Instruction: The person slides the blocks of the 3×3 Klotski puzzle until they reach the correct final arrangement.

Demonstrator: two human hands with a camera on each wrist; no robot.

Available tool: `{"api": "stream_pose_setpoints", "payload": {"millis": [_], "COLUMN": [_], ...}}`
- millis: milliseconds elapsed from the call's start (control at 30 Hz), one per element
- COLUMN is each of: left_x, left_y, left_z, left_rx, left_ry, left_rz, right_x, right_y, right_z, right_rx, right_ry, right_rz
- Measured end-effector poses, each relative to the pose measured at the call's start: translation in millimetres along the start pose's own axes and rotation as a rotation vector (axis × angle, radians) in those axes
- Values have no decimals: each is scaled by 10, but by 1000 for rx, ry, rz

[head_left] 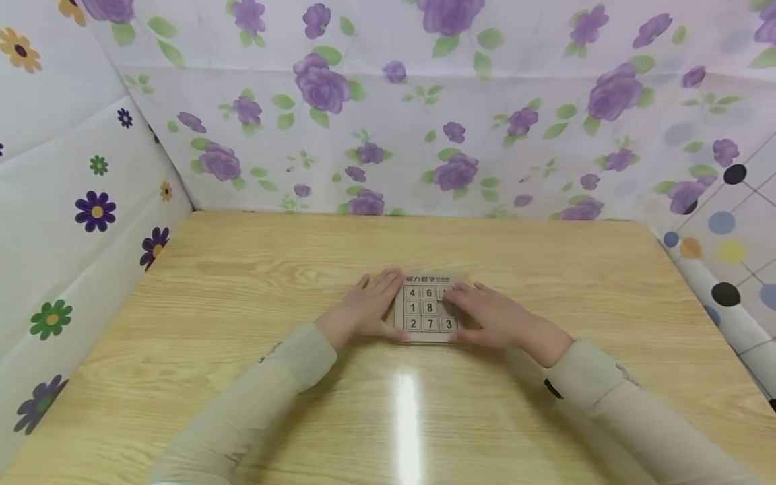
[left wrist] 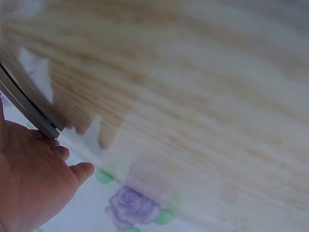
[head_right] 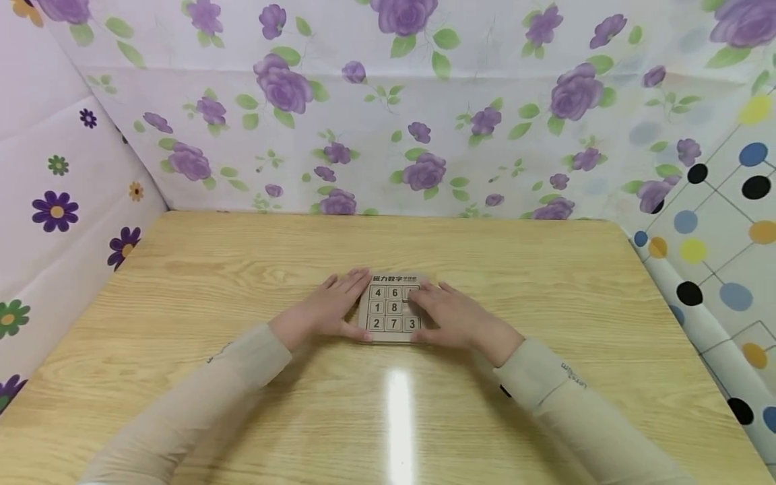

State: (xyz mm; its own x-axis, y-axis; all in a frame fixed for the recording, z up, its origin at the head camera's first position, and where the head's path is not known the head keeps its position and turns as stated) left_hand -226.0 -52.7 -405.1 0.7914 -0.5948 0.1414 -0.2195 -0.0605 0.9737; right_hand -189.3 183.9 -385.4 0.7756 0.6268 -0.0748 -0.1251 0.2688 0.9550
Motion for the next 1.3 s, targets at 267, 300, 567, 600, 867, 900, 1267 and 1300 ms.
{"api": "stream_pose_setpoints", "payload": {"millis": [267, 300, 567, 600, 867, 900, 1267, 1300], "left_x": [19, 27, 34, 30, 14, 15, 32, 30], "left_y": [12, 8, -7, -7, -3, -2, 12, 14], "left_z": [17, 18, 4, 6, 19, 17, 0, -1], "left_rx": [5, 7, -8, -12, -38, -38, 1, 0], "left_ry": [-7, -6, -3, -2, 1, -1, -4, -3], "left_rz": [-8, -5, -5, -8, 7, 3, -5, -6], "right_x": [95, 118, 317, 331, 335, 325, 186, 177], "right_y": [-6, -10, -43, -46, -79, -80, -99, -95], "right_z": [43, 57, 175, 192, 228, 222, 176, 185], "right_rx": [60, 67, 106, 98, 101, 106, 180, 190], "right_ry": [67, 75, 99, 97, 96, 98, 67, 67], "right_rz": [-23, -24, 9, 20, 46, 38, 25, 23]}}
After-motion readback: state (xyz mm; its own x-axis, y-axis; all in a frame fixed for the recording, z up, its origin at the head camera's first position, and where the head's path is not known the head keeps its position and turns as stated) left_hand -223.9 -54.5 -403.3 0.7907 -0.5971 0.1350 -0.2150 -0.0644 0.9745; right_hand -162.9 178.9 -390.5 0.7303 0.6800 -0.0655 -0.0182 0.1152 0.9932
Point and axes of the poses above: each hand's wrist, its own x-axis away from the middle knuckle, its own y-axis out of the back of the hand, z = x × y, the point moved 2 cm from there along -x, towards the middle knuckle, and after that the axes turned 8 degrees about -z, right-handed, at the moved point
